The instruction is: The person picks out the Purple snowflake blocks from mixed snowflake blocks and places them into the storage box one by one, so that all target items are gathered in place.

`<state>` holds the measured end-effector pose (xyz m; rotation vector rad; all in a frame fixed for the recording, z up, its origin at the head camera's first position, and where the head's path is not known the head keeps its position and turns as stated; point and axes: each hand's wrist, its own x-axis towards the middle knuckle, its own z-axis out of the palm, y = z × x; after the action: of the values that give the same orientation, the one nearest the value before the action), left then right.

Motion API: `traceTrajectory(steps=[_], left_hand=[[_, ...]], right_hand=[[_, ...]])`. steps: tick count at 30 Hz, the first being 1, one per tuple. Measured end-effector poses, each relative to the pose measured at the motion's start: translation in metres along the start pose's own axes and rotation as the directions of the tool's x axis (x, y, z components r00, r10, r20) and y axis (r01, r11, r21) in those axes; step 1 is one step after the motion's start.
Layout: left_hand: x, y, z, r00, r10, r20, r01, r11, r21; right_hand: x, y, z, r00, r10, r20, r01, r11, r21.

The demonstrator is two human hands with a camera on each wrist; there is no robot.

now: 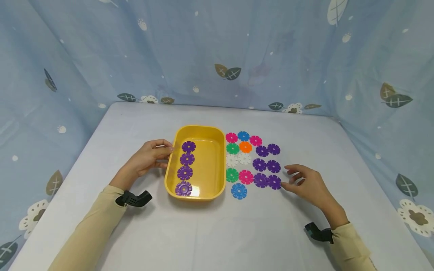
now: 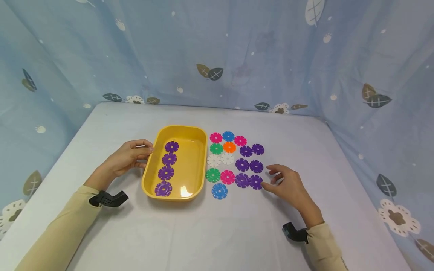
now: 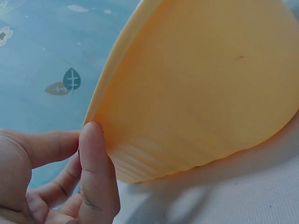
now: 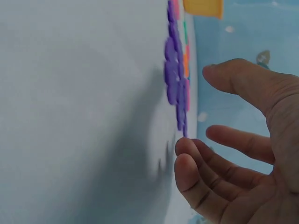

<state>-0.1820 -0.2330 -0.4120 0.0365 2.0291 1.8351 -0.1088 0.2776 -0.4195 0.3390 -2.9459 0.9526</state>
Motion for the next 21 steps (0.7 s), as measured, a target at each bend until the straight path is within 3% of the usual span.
traceTrajectory(steps=[10,21], left_hand=[[0.001,0.001,0.001,1.000,-0.008,0.001,0.008,1.000,-0.009],[0.000,0.001,0.000,1.000,-0.014,-0.007,0.014,1.000,-0.017]], right_hand=[[0.000,-0.006,0.013,1.000,-0.009,0.025,0.008,1.000,0.018],[0.006,-0.017,0.026,0.998,-0.039,0.050,0.043,0.994,-0.102]])
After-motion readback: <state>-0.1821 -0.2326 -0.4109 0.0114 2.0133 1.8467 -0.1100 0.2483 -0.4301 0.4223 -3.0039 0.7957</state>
